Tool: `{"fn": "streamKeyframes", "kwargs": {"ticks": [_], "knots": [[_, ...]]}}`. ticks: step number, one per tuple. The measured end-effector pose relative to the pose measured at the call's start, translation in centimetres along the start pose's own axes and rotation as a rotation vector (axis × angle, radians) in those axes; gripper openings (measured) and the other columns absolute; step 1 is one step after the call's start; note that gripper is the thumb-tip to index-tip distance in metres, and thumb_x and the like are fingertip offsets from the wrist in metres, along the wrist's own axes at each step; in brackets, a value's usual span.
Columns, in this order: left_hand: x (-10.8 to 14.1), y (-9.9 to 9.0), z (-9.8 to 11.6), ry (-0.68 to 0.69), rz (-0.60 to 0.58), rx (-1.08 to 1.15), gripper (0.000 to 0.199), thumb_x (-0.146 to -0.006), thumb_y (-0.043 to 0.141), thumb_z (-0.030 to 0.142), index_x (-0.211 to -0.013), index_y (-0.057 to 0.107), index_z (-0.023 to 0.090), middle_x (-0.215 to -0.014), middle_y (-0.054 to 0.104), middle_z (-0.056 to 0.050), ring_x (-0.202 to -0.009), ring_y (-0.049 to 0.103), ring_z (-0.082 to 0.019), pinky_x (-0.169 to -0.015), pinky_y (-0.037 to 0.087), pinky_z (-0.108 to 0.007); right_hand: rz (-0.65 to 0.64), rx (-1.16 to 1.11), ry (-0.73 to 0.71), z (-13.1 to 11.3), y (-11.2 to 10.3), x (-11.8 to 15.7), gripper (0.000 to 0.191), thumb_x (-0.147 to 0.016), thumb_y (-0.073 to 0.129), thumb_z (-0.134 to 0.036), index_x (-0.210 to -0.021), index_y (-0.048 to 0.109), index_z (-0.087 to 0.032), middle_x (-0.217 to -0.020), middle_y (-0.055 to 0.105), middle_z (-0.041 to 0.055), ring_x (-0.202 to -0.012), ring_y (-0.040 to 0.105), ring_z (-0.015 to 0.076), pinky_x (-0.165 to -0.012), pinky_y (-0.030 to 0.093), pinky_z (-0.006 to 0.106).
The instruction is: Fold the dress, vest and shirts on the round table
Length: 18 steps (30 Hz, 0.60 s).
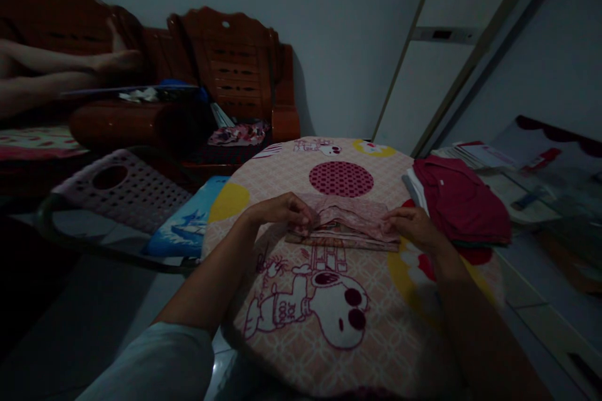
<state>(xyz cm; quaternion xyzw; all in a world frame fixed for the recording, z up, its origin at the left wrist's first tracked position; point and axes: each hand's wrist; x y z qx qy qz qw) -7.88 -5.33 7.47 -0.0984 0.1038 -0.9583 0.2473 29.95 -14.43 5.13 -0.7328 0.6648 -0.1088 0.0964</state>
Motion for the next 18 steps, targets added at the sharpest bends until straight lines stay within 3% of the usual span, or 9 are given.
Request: {"fn": "streamKeyframes", "kwargs": {"ticks": [5,10,13,16,18], "knots": [[-2.3,1.5,0.4,0.088,0.325,-0.285,0.023,-0.079,0.067,0.033,-0.093,0.075,0.016,-0.086,0.074,-0.005,-0.076,0.065,-0.017,-0.071,0.049,-0.026,0.140,0.182,-0.088,-0.3,2.3,-1.0,0.026,-0.073,0.065,-0.039,-0.081,0.075,-0.016,-0.066,0.071,0.0053,-0.054,0.059,0.0156,-0.050,0.044,0.025],[-5.3,5.4,-0.2,0.082,0.473,-0.753,0.022,-0.075,0.070,0.025,-0.096,0.074,0.019,-0.096,0.073,-0.008,-0.090,0.064,-0.023,-0.081,0.047,-0.030,0.270,0.568,-0.306,-0.5,4.6,-1.1,0.022,-0.079,0.061,-0.035,-0.068,0.072,-0.020,-0.069,0.071,0.0046,-0.065,0.062,0.0184,-0.062,0.045,0.028],[-5.7,6.7,-0.6,0.120,0.413,-0.788,0.018,-0.082,0.062,0.022,-0.095,0.074,0.019,-0.094,0.072,-0.008,-0.088,0.064,-0.022,-0.079,0.046,-0.029,0.263,0.477,-0.328,-0.6,4.9,-0.9,0.025,-0.080,0.063,-0.040,-0.067,0.071,-0.020,-0.070,0.071,0.0047,-0.067,0.062,0.0186,-0.062,0.046,0.028],[-4.9,6.4,-0.4,0.168,0.191,-0.636,0.016,-0.081,0.060,0.020,-0.088,0.074,0.018,-0.085,0.071,-0.003,-0.078,0.063,-0.017,-0.072,0.044,-0.025,0.167,0.133,-0.214,-0.7,4.7,-0.6,0.036,-0.080,0.063,-0.052,-0.070,0.071,-0.019,-0.059,0.066,0.0030,-0.053,0.058,0.0163,-0.052,0.045,0.027],[-4.1,5.9,-0.2,0.169,0.054,-0.487,0.015,-0.082,0.062,0.026,-0.079,0.072,0.016,-0.074,0.067,-0.001,-0.067,0.058,-0.014,-0.064,0.041,-0.023,0.175,-0.055,-0.158,-0.6,4.5,-0.5,0.041,-0.078,0.063,-0.057,-0.075,0.071,-0.018,-0.056,0.065,0.0020,-0.046,0.055,0.0148,-0.047,0.043,0.026]]}}
Point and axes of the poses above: each hand's wrist, its own x-axis away from the middle knuckle, its own y-axis out of the palm, z = x × y
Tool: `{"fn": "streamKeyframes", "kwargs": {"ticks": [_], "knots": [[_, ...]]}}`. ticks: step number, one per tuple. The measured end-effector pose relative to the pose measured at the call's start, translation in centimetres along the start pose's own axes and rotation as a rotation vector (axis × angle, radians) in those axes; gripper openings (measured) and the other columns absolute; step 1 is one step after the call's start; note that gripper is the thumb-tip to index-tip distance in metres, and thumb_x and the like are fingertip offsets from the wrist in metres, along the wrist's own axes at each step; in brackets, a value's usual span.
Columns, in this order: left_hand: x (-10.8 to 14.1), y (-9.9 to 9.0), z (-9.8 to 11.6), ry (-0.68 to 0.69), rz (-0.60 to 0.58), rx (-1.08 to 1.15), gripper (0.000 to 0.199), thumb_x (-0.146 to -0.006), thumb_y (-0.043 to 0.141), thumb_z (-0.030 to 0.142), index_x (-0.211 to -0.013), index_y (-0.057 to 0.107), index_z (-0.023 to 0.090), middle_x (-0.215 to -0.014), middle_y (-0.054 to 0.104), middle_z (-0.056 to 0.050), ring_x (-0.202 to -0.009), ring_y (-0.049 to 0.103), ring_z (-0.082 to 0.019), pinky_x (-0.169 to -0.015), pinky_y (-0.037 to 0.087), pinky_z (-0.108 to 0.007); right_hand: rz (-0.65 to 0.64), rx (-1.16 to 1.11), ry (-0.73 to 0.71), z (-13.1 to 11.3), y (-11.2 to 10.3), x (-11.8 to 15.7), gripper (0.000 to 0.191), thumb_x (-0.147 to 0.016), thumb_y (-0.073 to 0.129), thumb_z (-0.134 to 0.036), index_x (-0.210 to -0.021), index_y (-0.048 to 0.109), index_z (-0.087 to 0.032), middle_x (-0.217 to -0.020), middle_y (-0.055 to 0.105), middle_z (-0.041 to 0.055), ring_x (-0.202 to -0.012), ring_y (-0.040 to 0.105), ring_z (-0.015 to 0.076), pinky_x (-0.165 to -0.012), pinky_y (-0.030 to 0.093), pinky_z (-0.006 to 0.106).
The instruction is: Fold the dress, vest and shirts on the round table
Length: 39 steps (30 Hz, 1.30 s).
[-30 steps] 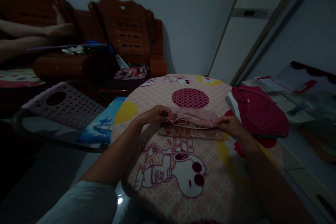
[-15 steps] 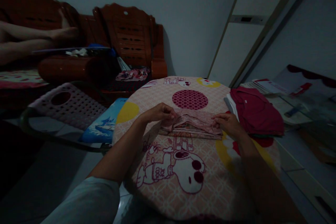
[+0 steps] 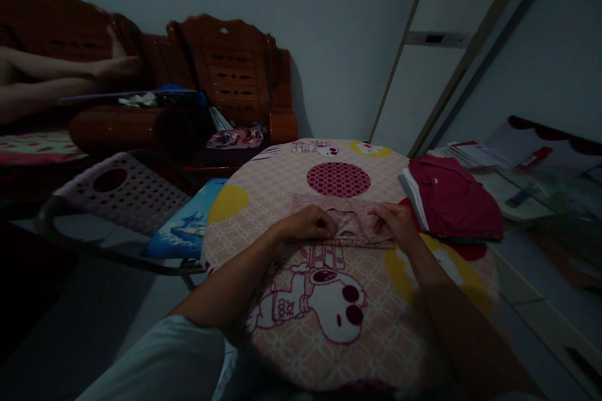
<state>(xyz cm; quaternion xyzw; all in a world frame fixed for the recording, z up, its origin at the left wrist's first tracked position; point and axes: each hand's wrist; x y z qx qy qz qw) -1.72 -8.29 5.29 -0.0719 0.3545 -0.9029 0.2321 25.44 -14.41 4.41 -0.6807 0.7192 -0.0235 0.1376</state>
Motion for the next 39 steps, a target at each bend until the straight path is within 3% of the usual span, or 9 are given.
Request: {"fn": "streamKeyframes", "kwargs": {"ticks": [3,8,12,14,19,25,32,37,39], "knots": [[0.6,-0.4,-0.2,-0.024,-0.003,0.183,0.032,-0.084,0.061,0.039,-0.067,0.067,0.013,-0.059,0.057,0.000,-0.054,0.048,-0.010,-0.052,0.034,-0.022,0.049,-0.020,0.018,0.5,0.1,0.0,0.037,-0.075,0.068,-0.054,-0.075,0.071,-0.018,-0.056,0.065,0.0013,-0.043,0.053,0.0135,-0.044,0.042,0.025],[0.3,0.0,-1.7,-0.122,0.363,0.216,0.026,-0.079,0.062,0.038,-0.074,0.067,0.014,-0.066,0.061,0.000,-0.060,0.052,-0.011,-0.055,0.038,-0.020,-0.092,0.341,-0.150,1.8,1.3,-0.3,0.013,-0.075,0.065,-0.031,-0.073,0.072,-0.021,-0.064,0.070,0.0017,-0.059,0.063,0.0187,-0.057,0.048,0.029],[0.2,-0.1,-3.0,-0.139,0.315,0.122,0.017,-0.074,0.062,0.029,-0.070,0.068,0.014,-0.062,0.061,0.000,-0.059,0.052,-0.010,-0.057,0.040,-0.020,-0.170,0.627,-0.273,2.4,1.9,-0.1,0.014,-0.079,0.060,-0.022,-0.077,0.074,-0.023,-0.076,0.075,0.0031,-0.073,0.069,0.0220,-0.070,0.049,0.032],[0.2,-0.2,-3.3,-0.144,0.379,0.139,0.019,-0.077,0.060,0.031,-0.073,0.069,0.014,-0.064,0.063,-0.001,-0.059,0.054,-0.012,-0.057,0.041,-0.021,-0.133,0.711,-0.320,2.2,2.1,0.2,0.018,-0.085,0.057,-0.024,-0.082,0.074,-0.023,-0.080,0.075,0.0047,-0.075,0.069,0.0225,-0.071,0.050,0.032],[0.3,-0.4,-3.3,-0.186,0.693,0.113,0.023,-0.080,0.056,0.032,-0.080,0.070,0.014,-0.075,0.070,-0.005,-0.069,0.062,-0.015,-0.062,0.046,-0.024,0.035,0.846,-0.507,1.4,3.0,0.8,0.029,-0.094,0.047,-0.026,-0.100,0.074,-0.021,-0.097,0.075,0.0120,-0.093,0.068,0.0276,-0.087,0.052,0.041],[0.6,-0.6,-4.1,-0.205,0.456,0.038,0.017,-0.074,0.062,0.028,-0.079,0.071,0.015,-0.070,0.068,-0.002,-0.063,0.060,-0.013,-0.059,0.044,-0.022,-0.156,0.924,-0.546,3.5,4.4,0.0,0.041,-0.098,0.043,-0.026,-0.133,0.061,-0.020,-0.145,0.054,0.0129,-0.137,0.046,0.0293,-0.112,0.039,0.050],[2.2,-1.8,-3.8,-0.176,0.418,0.325,0.020,-0.077,0.066,0.033,-0.078,0.066,0.013,-0.064,0.062,0.000,-0.054,0.052,-0.009,-0.051,0.038,-0.019,-0.247,1.029,-0.501,4.8,4.2,-0.2,0.043,-0.099,0.042,-0.027,-0.139,0.057,-0.021,-0.154,0.044,0.0122,-0.143,0.040,0.0272,-0.116,0.034,0.049],[4.3,-3.5,-2.5,-0.005,0.022,0.262,0.020,-0.072,0.075,0.030,-0.084,0.069,0.014,-0.093,0.069,-0.006,-0.085,0.063,-0.016,-0.074,0.049,-0.025,-0.242,1.042,-0.509,4.5,4.3,-0.1,0.043,-0.100,0.041,-0.029,-0.138,0.058,-0.019,-0.154,0.045,0.0131,-0.142,0.040,0.0265,-0.116,0.035,0.048],[4.7,-3.7,-2.5,0.020,-0.048,0.146,0.023,-0.070,0.076,0.025,-0.090,0.070,0.017,-0.106,0.068,-0.005,-0.096,0.061,-0.018,-0.083,0.048,-0.026,-0.235,1.041,-0.499,4.4,4.3,-0.1,0.043,-0.101,0.041,-0.031,-0.138,0.057,-0.017,-0.154,0.044,0.0142,-0.142,0.041,0.0267,-0.116,0.034,0.048]]}}
Point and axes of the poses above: each hand's wrist, its own x-axis away from the middle knuckle, its own y-axis out of the palm, z = x × y
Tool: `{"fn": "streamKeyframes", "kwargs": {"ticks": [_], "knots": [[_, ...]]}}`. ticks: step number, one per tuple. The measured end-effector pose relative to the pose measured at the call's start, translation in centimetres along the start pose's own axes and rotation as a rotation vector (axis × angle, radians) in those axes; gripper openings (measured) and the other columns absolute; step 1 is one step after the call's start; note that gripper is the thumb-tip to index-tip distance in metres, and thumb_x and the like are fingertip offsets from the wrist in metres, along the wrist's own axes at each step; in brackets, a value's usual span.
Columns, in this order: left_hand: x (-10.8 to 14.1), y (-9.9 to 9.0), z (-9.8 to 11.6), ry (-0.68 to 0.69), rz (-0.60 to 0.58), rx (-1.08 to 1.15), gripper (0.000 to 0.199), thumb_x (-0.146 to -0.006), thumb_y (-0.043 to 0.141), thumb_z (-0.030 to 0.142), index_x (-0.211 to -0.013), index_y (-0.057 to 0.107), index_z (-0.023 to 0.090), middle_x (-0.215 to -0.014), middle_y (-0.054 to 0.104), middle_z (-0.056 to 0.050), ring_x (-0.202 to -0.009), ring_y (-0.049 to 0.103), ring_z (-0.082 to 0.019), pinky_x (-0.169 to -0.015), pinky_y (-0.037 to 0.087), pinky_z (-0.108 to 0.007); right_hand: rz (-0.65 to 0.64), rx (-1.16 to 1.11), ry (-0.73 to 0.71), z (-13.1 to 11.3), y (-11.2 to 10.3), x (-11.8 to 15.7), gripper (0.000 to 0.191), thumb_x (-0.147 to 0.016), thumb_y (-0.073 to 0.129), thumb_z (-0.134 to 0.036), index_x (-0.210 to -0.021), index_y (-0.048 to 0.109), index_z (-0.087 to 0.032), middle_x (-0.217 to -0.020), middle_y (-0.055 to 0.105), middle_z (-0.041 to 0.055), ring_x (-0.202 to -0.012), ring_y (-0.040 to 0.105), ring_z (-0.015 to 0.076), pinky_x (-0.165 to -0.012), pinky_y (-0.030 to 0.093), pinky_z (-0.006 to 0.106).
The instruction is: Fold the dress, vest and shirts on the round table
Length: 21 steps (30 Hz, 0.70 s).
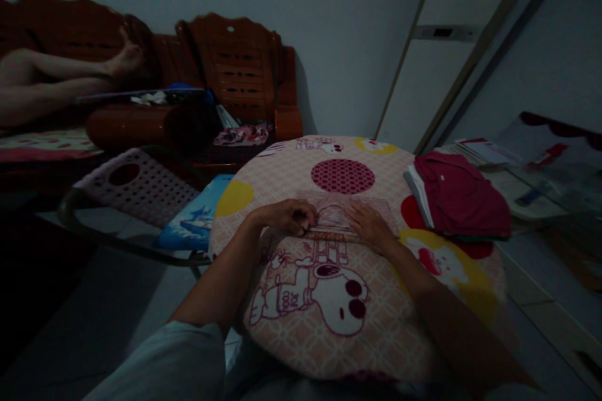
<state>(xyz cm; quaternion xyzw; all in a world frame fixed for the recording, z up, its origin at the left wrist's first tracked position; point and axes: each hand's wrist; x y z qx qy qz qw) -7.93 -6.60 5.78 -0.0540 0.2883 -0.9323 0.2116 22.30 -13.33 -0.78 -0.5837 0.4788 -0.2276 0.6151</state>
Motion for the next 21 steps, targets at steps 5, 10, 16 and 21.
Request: {"fn": "streamKeyframes", "kwargs": {"ticks": [5,10,16,21], "knots": [[-0.2,0.5,-0.8,-0.053,0.075,-0.183,0.034,-0.069,0.068,0.013,-0.102,0.064,0.018,-0.102,0.064,-0.001,-0.092,0.058,-0.016,-0.081,0.046,-0.025,0.004,-0.019,-0.001,0.2,0.1,0.0,0.043,-0.101,0.040,-0.031,-0.138,0.058,-0.018,-0.152,0.047,0.0137,-0.141,0.042,0.0259,-0.116,0.034,0.047],[-0.5,0.8,-1.4,0.037,0.055,-0.169,0.017,-0.076,0.066,0.017,-0.093,0.066,0.018,-0.102,0.066,-0.003,-0.095,0.059,-0.017,-0.087,0.046,-0.027,0.015,-0.033,-0.012,0.5,0.4,0.0,0.044,-0.101,0.039,-0.033,-0.140,0.056,-0.020,-0.153,0.046,0.0122,-0.143,0.039,0.0246,-0.116,0.034,0.047],[-0.6,0.5,-1.0,0.083,0.035,-0.083,0.017,-0.085,0.066,0.032,-0.083,0.071,0.016,-0.099,0.068,-0.008,-0.093,0.061,-0.018,-0.086,0.048,-0.028,0.011,-0.036,-0.010,0.4,0.4,0.0,0.043,-0.101,0.039,-0.032,-0.138,0.058,-0.019,-0.153,0.046,0.0125,-0.143,0.040,0.0245,-0.117,0.033,0.047],[-0.7,0.4,-0.4,0.102,-0.071,-0.025,0.027,-0.082,0.071,0.043,-0.078,0.076,0.016,-0.091,0.068,-0.008,-0.086,0.062,-0.017,-0.081,0.049,-0.026,-0.002,-0.038,-0.008,0.4,0.1,-0.1,0.042,-0.100,0.043,-0.031,-0.135,0.060,-0.017,-0.152,0.047,0.0143,-0.141,0.042,0.0255,-0.116,0.034,0.046]]}}
Point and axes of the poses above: each hand's wrist, its own x-axis away from the middle knuckle, its own y-axis out of the palm, z = x × y
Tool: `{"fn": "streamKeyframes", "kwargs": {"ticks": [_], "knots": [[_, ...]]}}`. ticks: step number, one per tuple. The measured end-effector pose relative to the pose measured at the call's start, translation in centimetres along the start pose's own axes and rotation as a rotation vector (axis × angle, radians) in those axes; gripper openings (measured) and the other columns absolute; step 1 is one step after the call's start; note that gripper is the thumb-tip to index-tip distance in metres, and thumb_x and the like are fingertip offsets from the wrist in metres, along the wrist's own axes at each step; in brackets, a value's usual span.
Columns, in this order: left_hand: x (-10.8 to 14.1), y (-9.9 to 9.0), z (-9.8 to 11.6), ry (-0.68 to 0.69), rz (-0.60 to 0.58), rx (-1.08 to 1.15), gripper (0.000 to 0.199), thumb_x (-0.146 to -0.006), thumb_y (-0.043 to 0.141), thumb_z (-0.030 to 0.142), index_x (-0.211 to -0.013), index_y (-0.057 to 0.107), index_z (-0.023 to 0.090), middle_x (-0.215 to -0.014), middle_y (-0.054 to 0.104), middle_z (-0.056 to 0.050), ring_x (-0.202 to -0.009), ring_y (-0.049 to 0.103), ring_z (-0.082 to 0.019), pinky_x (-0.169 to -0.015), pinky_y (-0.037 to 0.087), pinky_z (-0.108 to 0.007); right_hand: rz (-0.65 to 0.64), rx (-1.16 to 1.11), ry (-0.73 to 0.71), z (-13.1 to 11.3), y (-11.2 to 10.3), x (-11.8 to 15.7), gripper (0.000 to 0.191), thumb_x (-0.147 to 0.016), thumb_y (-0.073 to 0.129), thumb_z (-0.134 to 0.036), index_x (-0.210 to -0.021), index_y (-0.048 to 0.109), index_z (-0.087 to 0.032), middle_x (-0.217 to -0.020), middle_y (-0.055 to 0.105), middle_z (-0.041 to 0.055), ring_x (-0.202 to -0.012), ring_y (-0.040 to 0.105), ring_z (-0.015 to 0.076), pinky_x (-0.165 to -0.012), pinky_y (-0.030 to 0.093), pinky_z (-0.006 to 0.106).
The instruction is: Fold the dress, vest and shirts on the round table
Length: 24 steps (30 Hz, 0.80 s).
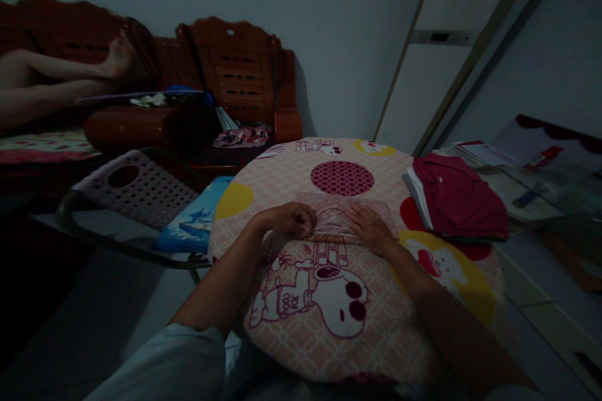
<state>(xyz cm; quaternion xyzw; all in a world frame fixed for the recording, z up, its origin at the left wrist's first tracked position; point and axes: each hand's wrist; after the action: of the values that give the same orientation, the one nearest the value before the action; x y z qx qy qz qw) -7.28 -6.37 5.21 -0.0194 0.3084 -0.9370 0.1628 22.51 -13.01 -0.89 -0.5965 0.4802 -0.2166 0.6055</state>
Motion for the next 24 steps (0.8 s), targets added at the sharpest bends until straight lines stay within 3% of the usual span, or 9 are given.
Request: {"fn": "streamKeyframes", "kwargs": {"ticks": [5,8,10,12,14,19,24], "knots": [[0.1,0.2,0.2,-0.065,0.044,0.012,0.032,-0.082,0.070,0.045,-0.072,0.075,0.015,-0.088,0.070,-0.007,-0.082,0.064,-0.016,-0.077,0.051,-0.025,0.005,-0.001,0.013,-0.1,-0.1,0.0,0.043,-0.100,0.043,-0.032,-0.137,0.059,-0.017,-0.151,0.047,0.0146,-0.141,0.042,0.0258,-0.116,0.034,0.047],[-0.6,0.1,0.8,-0.136,0.241,-0.061,0.036,-0.092,0.056,0.045,-0.088,0.074,0.013,-0.086,0.072,-0.007,-0.079,0.066,-0.016,-0.074,0.053,-0.026,0.016,-0.012,0.007,0.0,0.0,0.0,0.043,-0.100,0.042,-0.032,-0.138,0.058,-0.020,-0.151,0.049,0.0124,-0.142,0.041,0.0246,-0.117,0.033,0.048],[-1.8,0.3,1.1,-0.128,0.405,-0.215,0.036,-0.094,0.052,0.042,-0.112,0.070,0.015,-0.105,0.073,-0.008,-0.094,0.067,-0.019,-0.084,0.053,-0.030,0.025,-0.018,-0.010,0.1,0.1,0.0,0.043,-0.100,0.042,-0.032,-0.139,0.057,-0.022,-0.152,0.048,0.0113,-0.143,0.040,0.0244,-0.117,0.033,0.048],[-3.3,0.8,0.9,-0.096,0.498,-0.395,0.045,-0.095,0.050,0.040,-0.133,0.057,0.017,-0.133,0.063,-0.011,-0.120,0.059,-0.022,-0.101,0.048,-0.037,0.030,-0.017,-0.016,0.2,0.2,0.1,0.043,-0.100,0.043,-0.032,-0.139,0.057,-0.022,-0.151,0.048,0.0112,-0.143,0.040,0.0246,-0.117,0.033,0.048],[-4.8,1.9,0.2,-0.094,0.484,-0.556,0.054,-0.098,0.045,0.042,-0.145,0.044,0.016,-0.150,0.049,-0.014,-0.137,0.046,-0.025,-0.112,0.038,-0.042,0.032,-0.010,-0.001,0.3,0.4,0.1,0.042,-0.100,0.043,-0.031,-0.137,0.059,-0.019,-0.150,0.050,0.0129,-0.142,0.041,0.0251,-0.116,0.034,0.048],[-6.6,4.8,-2.1,-0.218,0.198,-0.829,0.066,-0.100,0.035,0.053,-0.154,0.030,0.016,-0.160,0.030,-0.018,-0.149,0.025,-0.030,-0.119,0.020,-0.051,0.033,-0.012,0.004,0.1,0.5,0.2,0.043,-0.100,0.041,-0.029,-0.138,0.058,-0.018,-0.151,0.048,0.0146,-0.143,0.040,0.0258,-0.115,0.035,0.049],[-6.4,5.1,-1.9,-0.282,0.154,-0.860,0.068,-0.101,0.029,0.055,-0.156,0.024,0.017,-0.163,0.024,-0.016,-0.151,0.019,-0.029,-0.119,0.015,-0.050,0.076,-0.090,0.021,0.7,-0.1,0.2,0.047,-0.100,0.039,-0.032,-0.142,0.054,-0.018,-0.147,0.052,0.0145,-0.138,0.046,0.0253,-0.115,0.037,0.049]]}}
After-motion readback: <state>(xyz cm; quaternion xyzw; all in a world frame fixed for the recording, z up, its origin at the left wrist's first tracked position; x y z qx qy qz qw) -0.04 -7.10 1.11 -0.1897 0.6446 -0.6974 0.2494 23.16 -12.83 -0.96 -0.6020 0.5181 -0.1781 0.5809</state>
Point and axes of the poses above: each hand's wrist, its own x-axis away from the middle knuckle, its own y-axis out of the palm, z = x × y
